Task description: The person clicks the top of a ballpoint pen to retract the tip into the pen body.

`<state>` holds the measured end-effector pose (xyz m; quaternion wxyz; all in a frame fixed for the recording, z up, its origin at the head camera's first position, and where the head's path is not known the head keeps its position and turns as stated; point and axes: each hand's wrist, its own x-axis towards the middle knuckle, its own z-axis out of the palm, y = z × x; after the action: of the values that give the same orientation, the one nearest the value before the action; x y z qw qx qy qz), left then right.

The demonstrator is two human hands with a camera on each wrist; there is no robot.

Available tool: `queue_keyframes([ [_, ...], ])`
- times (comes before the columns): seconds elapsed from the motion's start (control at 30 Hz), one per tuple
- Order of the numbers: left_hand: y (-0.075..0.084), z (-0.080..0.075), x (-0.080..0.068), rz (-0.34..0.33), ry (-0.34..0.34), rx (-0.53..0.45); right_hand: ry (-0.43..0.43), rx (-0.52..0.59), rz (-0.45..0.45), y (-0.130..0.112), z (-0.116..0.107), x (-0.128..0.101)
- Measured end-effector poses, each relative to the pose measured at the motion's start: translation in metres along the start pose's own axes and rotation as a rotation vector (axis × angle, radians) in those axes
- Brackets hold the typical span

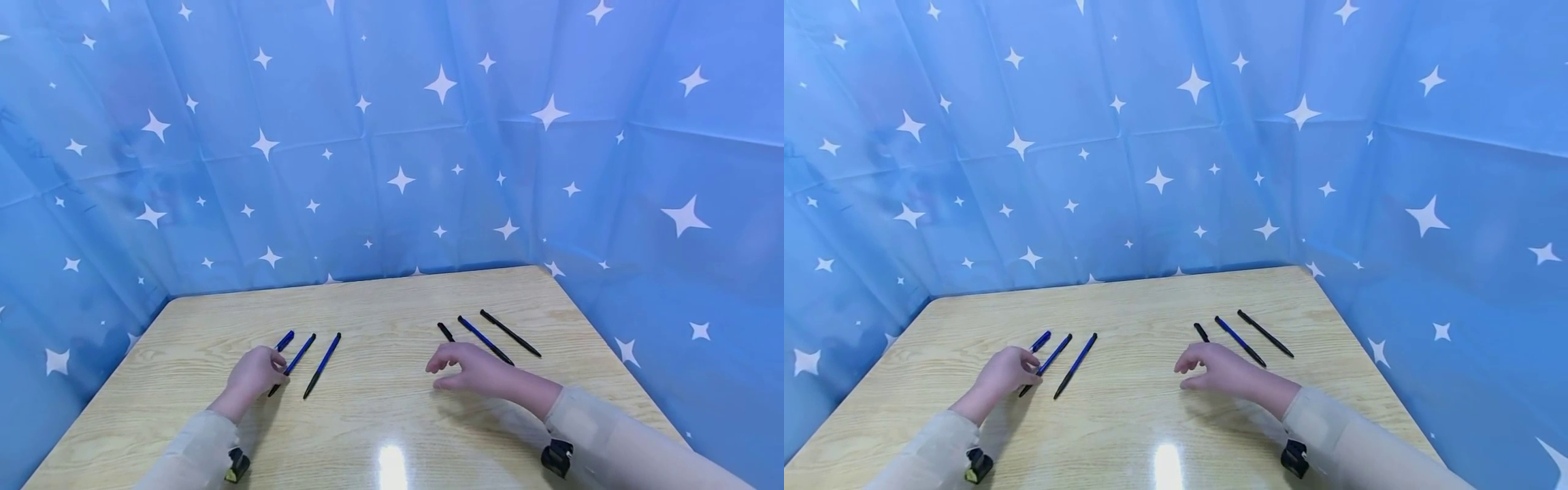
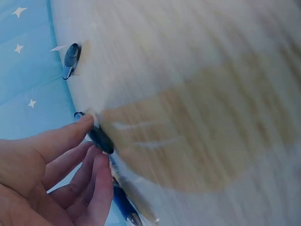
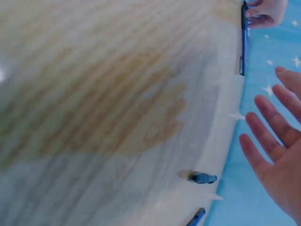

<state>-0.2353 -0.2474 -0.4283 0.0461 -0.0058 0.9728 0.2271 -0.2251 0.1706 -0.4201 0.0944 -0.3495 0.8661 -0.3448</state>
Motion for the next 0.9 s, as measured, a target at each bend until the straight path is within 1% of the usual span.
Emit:
queue_keyframes([
  [0.1, 0.000, -0.005, 0.000, -0.012, 0.019, -0.007, -0.001, 0.010, 0.009, -0.002, -0.002, 0.005],
  [0.2, -0.001, -0.011, 0.003, -0.012, 0.039, -0.028, 0.002, 0.018, 0.018, -0.005, -0.003, 0.012],
  [0.33, -0.004, -0.021, 0.009, 0.033, 0.040, 0.001, 0.009, 0.021, 0.028, -0.008, -0.002, 0.024],
  [0.47, -0.008, -0.028, 0.015, 0.083, 0.010, 0.062, -0.002, 0.035, 0.017, -0.011, 0.002, 0.035],
  [0.6, -0.016, -0.030, 0.018, 0.114, -0.028, 0.114, -0.020, 0.047, 0.001, -0.013, 0.008, 0.043],
  [0.83, -0.028, -0.030, 0.018, 0.130, -0.070, 0.179, -0.032, 0.082, 0.000, -0.017, 0.017, 0.051],
  [0.9, -0.030, -0.030, 0.018, 0.149, -0.082, 0.193, -0.034, 0.094, 0.003, -0.018, 0.018, 0.051],
])
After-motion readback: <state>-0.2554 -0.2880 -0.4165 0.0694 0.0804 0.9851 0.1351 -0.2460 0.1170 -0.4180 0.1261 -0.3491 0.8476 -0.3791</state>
